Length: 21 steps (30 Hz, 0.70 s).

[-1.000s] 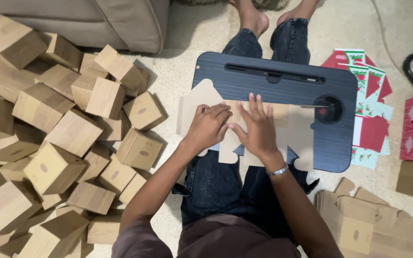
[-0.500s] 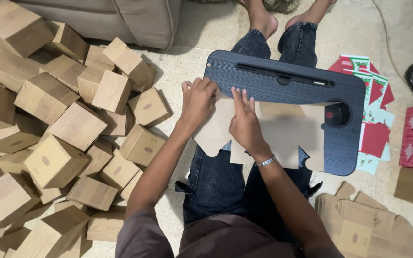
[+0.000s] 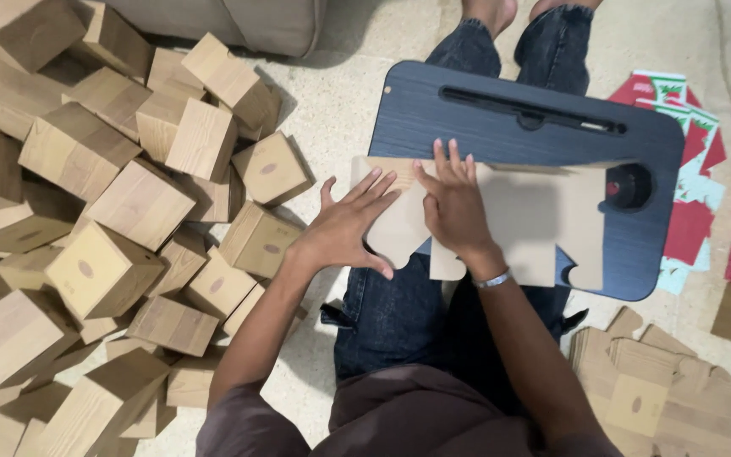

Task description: The person sits on the floor and assembles flat cardboard pieces into small boxes by folding and interlocking the tabs. They handle multiple pre-cut cardboard blanks, fold them into box shapes, and place the finished boxes aside.

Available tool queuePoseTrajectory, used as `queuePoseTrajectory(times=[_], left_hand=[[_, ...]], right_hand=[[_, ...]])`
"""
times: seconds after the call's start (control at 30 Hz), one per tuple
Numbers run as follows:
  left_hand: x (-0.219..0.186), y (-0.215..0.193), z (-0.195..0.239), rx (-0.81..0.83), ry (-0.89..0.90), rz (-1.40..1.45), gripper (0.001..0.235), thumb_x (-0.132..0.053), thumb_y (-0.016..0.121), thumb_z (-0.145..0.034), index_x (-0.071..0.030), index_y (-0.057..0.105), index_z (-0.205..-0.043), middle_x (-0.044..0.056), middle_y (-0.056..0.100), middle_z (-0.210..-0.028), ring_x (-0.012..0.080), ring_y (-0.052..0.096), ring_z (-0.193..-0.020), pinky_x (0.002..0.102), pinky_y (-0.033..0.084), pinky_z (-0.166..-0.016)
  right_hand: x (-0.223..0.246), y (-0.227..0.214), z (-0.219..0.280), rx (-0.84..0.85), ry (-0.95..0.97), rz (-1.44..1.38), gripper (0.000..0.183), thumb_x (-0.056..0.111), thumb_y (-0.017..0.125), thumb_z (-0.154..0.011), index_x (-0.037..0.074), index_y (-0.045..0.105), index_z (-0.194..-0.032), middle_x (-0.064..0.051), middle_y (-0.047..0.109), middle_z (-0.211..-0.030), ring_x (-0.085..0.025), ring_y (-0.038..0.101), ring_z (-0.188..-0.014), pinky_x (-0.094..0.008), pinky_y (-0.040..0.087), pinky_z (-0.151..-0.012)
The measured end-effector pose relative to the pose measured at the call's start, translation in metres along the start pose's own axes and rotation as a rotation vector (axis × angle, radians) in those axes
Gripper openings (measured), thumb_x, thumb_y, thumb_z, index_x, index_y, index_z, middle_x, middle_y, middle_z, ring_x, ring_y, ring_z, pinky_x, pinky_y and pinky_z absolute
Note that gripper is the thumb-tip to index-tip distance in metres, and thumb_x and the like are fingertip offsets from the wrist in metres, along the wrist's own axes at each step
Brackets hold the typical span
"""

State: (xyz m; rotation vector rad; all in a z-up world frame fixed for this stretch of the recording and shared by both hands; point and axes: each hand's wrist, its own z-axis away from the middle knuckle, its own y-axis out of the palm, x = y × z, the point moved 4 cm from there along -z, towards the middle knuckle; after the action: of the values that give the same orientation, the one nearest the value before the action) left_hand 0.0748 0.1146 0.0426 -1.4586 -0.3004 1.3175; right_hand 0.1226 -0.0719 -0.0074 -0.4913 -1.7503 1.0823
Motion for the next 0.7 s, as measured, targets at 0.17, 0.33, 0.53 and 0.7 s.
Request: queuePoseTrajectory(times=[0.17, 0.33, 0.53, 0.7], left_hand=[[0.002, 0.004, 0.002, 0.025, -0.013, 0.001, 0.120, -0.048, 0.093, -0.058, -0.010, 0.037, -0.157, 0.014, 0.029, -0.168, 0.0308, 0.017, -0.158, 0.077, -0.007, -0.115], [0.012, 0.006, 0.002, -0.088, -0.004, 0.112, 0.103, -0.064, 0.076, -0.079, -0.013, 0.033, -0.158, 0.009, 0.045, -0.160, 0.0240, 0.031, -0.154, 0.073, -0.006, -0.115], [0.023, 0.021, -0.001, -0.205, -0.020, 0.105, 0.079, -0.048, 0.065, -0.097, -0.011, 0.032, -0.159, 0.005, 0.056, -0.152, 0.0218, 0.041, -0.147, 0.066, 0.008, -0.112], [0.026, 0.036, 0.000, -0.325, -0.027, 0.068, 0.064, -0.036, 0.065, -0.098, -0.026, 0.041, -0.156, -0.003, 0.053, -0.155, 0.0177, 0.039, -0.149, 0.062, 0.012, -0.111]], right_hand=[[-0.002, -0.005, 0.008, 0.081, -0.179, -0.066, 0.089, 0.055, 0.064, -0.084, 0.013, 0.038, -0.158, -0.025, 0.019, -0.167, -0.049, 0.011, -0.153, -0.069, -0.001, -0.118], [0.000, -0.015, 0.012, 0.190, -0.274, -0.244, 0.152, 0.088, 0.078, -0.046, 0.018, 0.016, -0.165, -0.021, 0.006, -0.170, -0.046, 0.007, -0.155, -0.071, -0.012, -0.116], [-0.002, -0.005, 0.014, 0.109, -0.278, -0.148, 0.111, 0.068, 0.075, -0.078, 0.020, 0.024, -0.164, -0.015, 0.018, -0.170, -0.036, 0.015, -0.156, -0.071, -0.006, -0.117], [-0.002, -0.003, 0.011, 0.104, -0.230, -0.126, 0.102, 0.059, 0.078, -0.081, 0.017, 0.031, -0.162, -0.019, 0.026, -0.168, -0.038, 0.020, -0.155, -0.072, -0.004, -0.117]])
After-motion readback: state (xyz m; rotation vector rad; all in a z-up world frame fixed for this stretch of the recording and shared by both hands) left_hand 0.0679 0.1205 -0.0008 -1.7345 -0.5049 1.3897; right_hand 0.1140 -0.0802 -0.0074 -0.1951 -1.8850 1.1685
